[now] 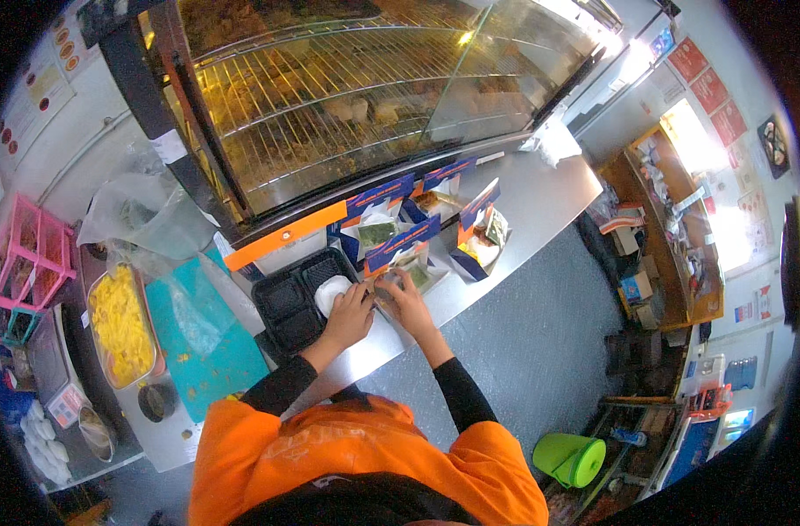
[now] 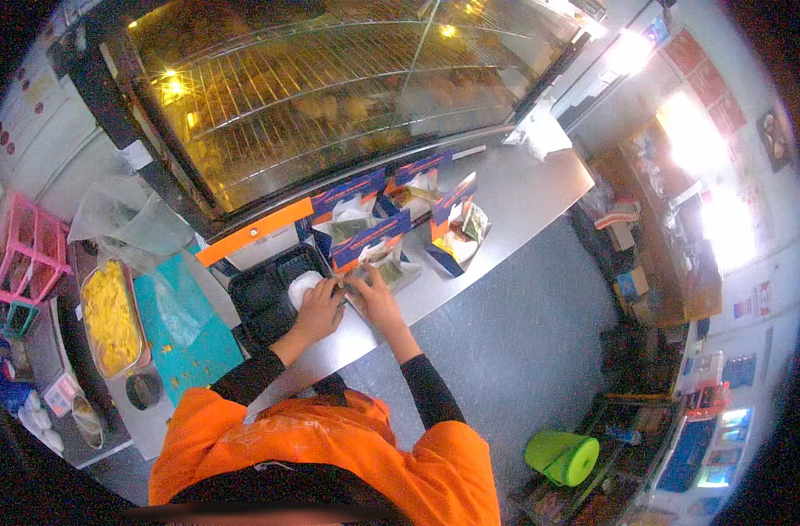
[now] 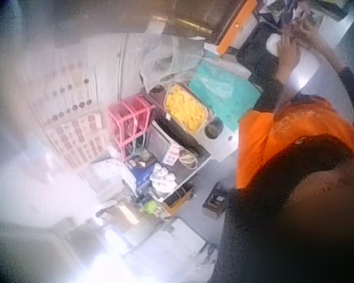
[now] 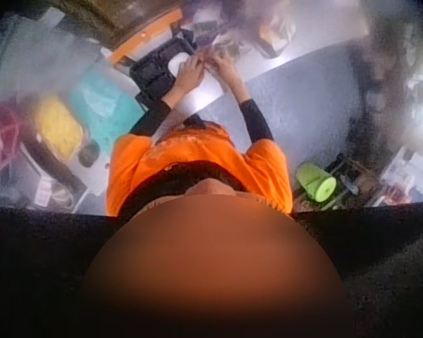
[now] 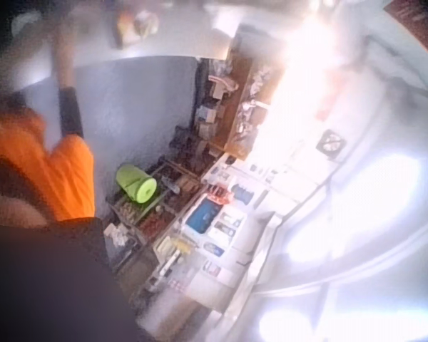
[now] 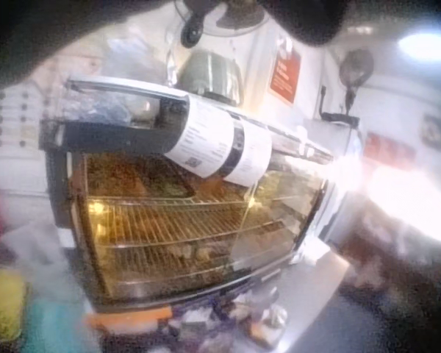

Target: The person assembles bento-style meal boxes by scooping scrambled eggs into compartments, cutting fried chicken on a cutting board, and arranging the items with rice and vegetables into trays. The person then places receipts into the boxes and closes the lids.

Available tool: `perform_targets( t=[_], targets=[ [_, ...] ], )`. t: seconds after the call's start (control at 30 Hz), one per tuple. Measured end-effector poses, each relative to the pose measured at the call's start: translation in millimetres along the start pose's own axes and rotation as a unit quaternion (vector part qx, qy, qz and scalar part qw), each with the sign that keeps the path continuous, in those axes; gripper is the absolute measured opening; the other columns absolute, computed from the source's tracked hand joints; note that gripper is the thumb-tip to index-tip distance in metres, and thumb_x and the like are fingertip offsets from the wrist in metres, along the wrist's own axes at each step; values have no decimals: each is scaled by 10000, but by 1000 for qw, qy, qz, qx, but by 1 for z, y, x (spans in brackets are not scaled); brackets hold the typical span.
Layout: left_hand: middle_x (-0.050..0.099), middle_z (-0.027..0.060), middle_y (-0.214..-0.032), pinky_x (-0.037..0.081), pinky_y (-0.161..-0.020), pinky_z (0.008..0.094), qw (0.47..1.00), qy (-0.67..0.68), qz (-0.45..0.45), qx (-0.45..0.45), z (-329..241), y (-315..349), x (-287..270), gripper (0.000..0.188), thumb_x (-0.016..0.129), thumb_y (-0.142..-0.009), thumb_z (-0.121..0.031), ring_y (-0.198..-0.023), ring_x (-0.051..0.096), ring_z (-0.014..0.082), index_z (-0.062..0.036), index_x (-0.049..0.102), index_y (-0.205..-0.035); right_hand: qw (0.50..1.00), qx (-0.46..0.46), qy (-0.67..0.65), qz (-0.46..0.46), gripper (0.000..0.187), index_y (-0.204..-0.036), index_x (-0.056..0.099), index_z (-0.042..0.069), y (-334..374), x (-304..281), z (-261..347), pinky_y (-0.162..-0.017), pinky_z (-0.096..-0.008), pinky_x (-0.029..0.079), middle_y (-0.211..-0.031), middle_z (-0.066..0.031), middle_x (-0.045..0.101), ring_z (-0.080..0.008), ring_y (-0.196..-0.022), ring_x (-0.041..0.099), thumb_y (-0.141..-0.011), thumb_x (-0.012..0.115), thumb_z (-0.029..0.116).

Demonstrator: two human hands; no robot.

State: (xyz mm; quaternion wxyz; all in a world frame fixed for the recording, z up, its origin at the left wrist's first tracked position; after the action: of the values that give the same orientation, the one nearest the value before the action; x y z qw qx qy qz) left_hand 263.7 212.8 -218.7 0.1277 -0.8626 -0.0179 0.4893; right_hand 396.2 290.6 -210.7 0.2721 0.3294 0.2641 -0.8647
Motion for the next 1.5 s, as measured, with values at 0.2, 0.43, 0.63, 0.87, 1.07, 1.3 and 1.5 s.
perform_targets(
  t=[0.2, 0.43, 0.63, 0.87, 1.07, 1.3, 1.5],
  targets=[
    [470, 143, -1192, 343, -895, 438, 1000, 10, -15, -25, -2, 18, 4, 521, 605, -737, -201, -1156, 418, 283, -3, 470, -1200, 996, -7, 94, -3, 362, -1088, 578, 166, 3, 2, 3, -927, -425, 406, -1255, -196, 416, -387, -1134, 450, -742, 615, 67],
    [481, 142, -1155, 340, -887, 408, 999, -17, -35, -38, -2, 16, 7, 492, 591, -725, -149, -1139, 430, 278, 18, 484, -1175, 999, 35, 15, 23, 436, -1087, 570, 154, -3, 2, 10, -928, -427, 407, -1264, -201, 409, -374, -1140, 447, -697, 640, -28],
    [480, 126, -1150, 342, -839, 396, 998, -23, -46, -30, -4, 20, 4, 482, 592, -699, -126, -1126, 427, 254, 14, 508, -1153, 970, 160, -179, -35, 575, -1209, 460, 102, -3, -12, 14, -795, -369, 473, -1087, -177, 555, -328, -957, 568, -691, 678, -18],
    [464, 111, -1179, 338, -817, 402, 998, -34, -16, -42, -2, 22, 0, 519, 561, -677, -76, -1115, 418, 247, -29, 513, -1192, 972, 153, -166, 68, 613, -1270, 439, 99, -2, -2, 9, -723, -321, 493, -1154, -124, 562, -214, -1002, 561, -711, 650, -34],
    [407, 86, -1257, 316, -885, 455, 998, 25, -14, -58, -6, 51, -43, 584, 544, -730, -39, -1162, 378, 277, -134, 437, -1296, 813, 347, -461, -79, 515, -1341, 348, 66, 17, -33, 44, -786, -310, 491, -1177, -112, 553, -212, -1027, 578, -869, 553, 78],
    [419, 140, -1235, 239, -980, 484, 849, -121, -387, -338, 102, 260, -201, 421, 566, -754, -62, -1181, 351, 335, -118, 517, -1167, 840, 113, -435, 304, 620, -1376, 311, 100, -36, 155, 250, -851, -299, 490, -1139, -159, 572, -160, -1021, 570, -825, 589, 42],
    [389, 220, -1241, 256, -985, 502, 674, -231, -478, -514, 222, 454, -273, 544, 616, -766, -125, -1161, 360, 382, -74, 414, -1268, 834, -486, -54, 255, 525, -1261, 474, 24, -60, 386, 426, -963, -365, 406, -1233, -184, 525, -320, -1052, 567, -786, 608, 202]
  ],
)
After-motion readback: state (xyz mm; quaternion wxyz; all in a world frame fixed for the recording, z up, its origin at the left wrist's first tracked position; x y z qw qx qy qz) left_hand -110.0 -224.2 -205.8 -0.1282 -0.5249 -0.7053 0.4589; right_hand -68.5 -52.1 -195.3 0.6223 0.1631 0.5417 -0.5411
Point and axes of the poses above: each hand's wrist, its own y-axis away from the middle knuckle, its own x-axis out of the palm, z = x × y, the point moved 3 cm from there along -y, towards the middle knuckle
